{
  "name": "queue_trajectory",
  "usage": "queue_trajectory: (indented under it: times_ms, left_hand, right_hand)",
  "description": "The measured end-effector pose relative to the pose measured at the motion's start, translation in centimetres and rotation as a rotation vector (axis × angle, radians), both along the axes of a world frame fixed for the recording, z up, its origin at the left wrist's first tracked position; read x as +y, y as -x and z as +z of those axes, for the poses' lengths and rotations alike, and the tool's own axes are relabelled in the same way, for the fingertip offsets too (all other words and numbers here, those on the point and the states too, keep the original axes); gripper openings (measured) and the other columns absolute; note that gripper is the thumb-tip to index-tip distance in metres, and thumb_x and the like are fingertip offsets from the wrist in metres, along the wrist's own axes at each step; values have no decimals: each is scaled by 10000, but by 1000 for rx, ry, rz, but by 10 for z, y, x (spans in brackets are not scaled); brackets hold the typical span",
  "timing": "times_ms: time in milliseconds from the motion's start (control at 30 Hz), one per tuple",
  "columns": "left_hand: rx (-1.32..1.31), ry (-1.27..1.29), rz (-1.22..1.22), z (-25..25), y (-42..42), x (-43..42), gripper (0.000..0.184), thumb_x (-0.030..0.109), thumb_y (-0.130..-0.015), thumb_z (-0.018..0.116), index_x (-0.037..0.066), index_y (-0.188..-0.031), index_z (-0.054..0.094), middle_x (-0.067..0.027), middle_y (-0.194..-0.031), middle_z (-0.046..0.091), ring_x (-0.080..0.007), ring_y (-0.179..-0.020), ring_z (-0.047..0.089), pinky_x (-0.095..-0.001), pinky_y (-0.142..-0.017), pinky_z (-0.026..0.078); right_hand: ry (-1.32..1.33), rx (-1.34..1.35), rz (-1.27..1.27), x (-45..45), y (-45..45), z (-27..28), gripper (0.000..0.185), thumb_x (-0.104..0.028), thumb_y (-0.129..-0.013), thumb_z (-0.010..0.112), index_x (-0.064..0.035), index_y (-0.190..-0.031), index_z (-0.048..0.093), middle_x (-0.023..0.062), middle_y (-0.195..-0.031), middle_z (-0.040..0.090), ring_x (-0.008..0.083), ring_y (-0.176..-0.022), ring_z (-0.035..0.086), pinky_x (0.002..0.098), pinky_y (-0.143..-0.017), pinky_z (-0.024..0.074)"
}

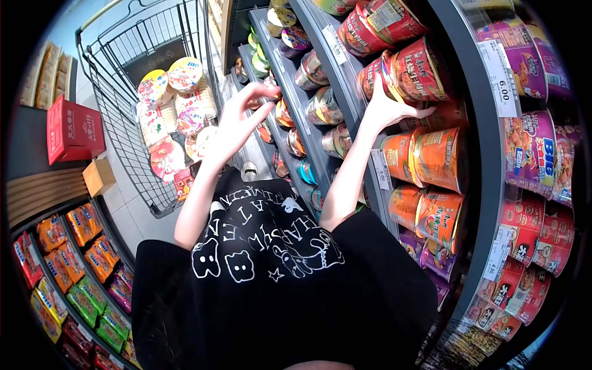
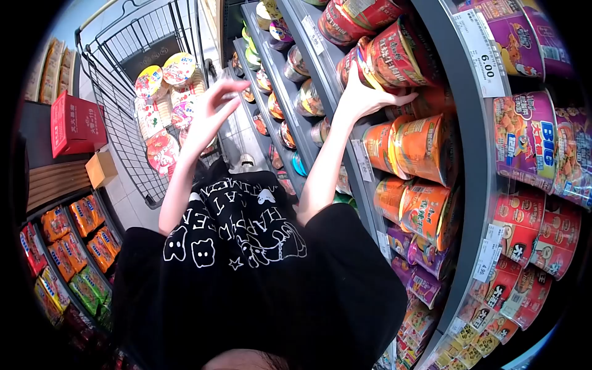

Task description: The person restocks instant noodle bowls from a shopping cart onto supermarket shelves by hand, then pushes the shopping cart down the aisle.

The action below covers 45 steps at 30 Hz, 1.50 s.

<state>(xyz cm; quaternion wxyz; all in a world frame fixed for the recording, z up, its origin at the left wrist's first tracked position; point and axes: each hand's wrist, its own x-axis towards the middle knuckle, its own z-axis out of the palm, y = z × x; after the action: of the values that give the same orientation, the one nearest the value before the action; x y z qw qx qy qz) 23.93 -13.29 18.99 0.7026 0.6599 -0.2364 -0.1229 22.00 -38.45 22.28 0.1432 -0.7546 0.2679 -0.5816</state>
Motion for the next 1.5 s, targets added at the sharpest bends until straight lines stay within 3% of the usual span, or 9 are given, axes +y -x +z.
queue_trajectory:
  times_ms: [300,433,600,733,800,933,1167,1333,1500]
  left_hand:
    - [-706,51,259,30,-120,-168,728,308,-596,666,-8,-1153,320,-191,-1129,402,-302,-1069,392,-356,-904,323]
    - [-608,-20,265,23,-139,-208,777,337,-579,679,-17,-1160,305,-241,-1114,378,-352,-1041,390,-380,-889,334]
    - [-306,27,498,10,-142,-228,557,319,-689,586,-39,-1068,389,-171,-877,511,-243,-810,542,-322,-722,440]
    - [-77,-52,390,32,-132,-217,426,348,-746,499,48,-1041,431,-244,-928,539,-348,-908,525,-393,-776,408]
    - [-129,-84,439,22,-148,-233,334,239,-774,473,-5,-1000,443,-197,-744,579,-275,-684,591,-333,-622,468]
    - [-152,-2,281,28,-157,-227,178,92,-762,438,-64,-827,491,-139,-548,568,-169,-461,575,-250,-465,473]
    - [-117,173,-12,34,-171,-204,188,43,-728,424,-102,-664,526,-158,-568,580,-185,-483,591,-263,-457,496]
    - [-93,113,-202,28,-190,-189,269,136,-824,432,-68,-989,495,-113,-607,582,-126,-516,574,-215,-465,470]
    - [-69,151,-181,21,-188,-191,306,143,-831,430,-65,-1053,459,-99,-616,580,-119,-532,573,-209,-459,465]
  right_hand:
    - [-182,-24,87,30,16,13,1105,-138,-509,778,62,-1221,-44,297,-1216,160,364,-1131,279,446,-975,207]
    - [77,-14,265,59,27,10,878,-25,-600,674,35,-1245,81,240,-1272,138,330,-1191,200,432,-993,146]
    - [278,226,579,49,-10,62,363,-57,-701,561,-28,-1053,475,158,-1198,367,335,-1175,263,436,-968,202]
    - [557,394,503,19,-62,98,421,-174,-726,556,-4,-1094,444,190,-1222,340,335,-1142,302,384,-953,252]
    - [795,419,354,5,-85,111,386,-153,-702,556,-1,-1045,468,202,-1105,442,329,-1052,404,368,-890,325]
    - [720,650,237,-16,-125,123,340,-130,-694,544,-5,-1005,485,198,-1028,476,322,-993,443,362,-853,352]
    - [589,751,138,-41,-150,115,267,-90,-680,524,-12,-935,515,191,-892,536,312,-890,510,351,-787,399]
    - [473,690,303,-47,-123,119,223,-78,-680,505,-21,-893,537,186,-851,561,305,-860,535,344,-759,418]
    - [487,672,304,-45,-138,123,215,-144,-705,487,-32,-875,556,193,-871,562,293,-866,539,327,-746,423]
